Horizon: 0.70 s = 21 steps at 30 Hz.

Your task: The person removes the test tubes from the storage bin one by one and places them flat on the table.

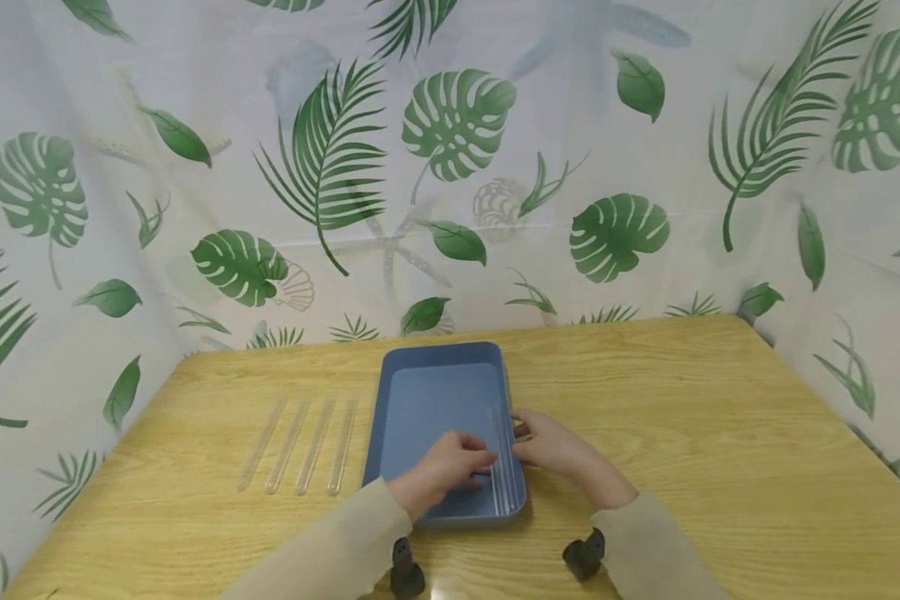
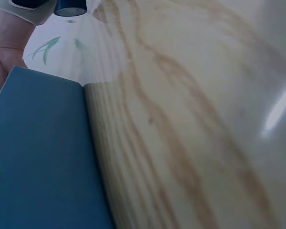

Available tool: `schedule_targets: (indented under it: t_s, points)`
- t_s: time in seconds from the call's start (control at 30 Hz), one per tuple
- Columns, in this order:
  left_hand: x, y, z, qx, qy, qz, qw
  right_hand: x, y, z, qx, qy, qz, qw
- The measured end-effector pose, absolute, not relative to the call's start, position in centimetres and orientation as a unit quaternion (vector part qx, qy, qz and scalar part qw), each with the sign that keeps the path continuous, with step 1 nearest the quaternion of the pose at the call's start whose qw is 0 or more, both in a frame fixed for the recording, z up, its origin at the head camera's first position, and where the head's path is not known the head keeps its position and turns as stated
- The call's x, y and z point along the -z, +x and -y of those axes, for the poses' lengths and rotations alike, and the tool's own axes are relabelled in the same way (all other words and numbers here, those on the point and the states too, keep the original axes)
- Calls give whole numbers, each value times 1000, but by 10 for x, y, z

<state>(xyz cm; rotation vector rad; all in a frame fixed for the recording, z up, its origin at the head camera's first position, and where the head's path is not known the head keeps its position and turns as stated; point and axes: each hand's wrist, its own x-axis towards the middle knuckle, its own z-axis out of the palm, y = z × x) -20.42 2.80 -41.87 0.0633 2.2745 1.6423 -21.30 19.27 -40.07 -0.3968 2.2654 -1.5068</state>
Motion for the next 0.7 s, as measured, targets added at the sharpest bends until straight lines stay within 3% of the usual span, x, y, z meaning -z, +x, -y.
schedule_targets:
  t_s: [0.47, 0.7]
  points:
    - [418, -208, -38, -479, 28, -870, 112, 400, -213, -194, 516, -158, -822, 182]
    - [419, -209, -35, -478, 22, -871, 109, 399, -213, -191, 514, -158, -823, 184]
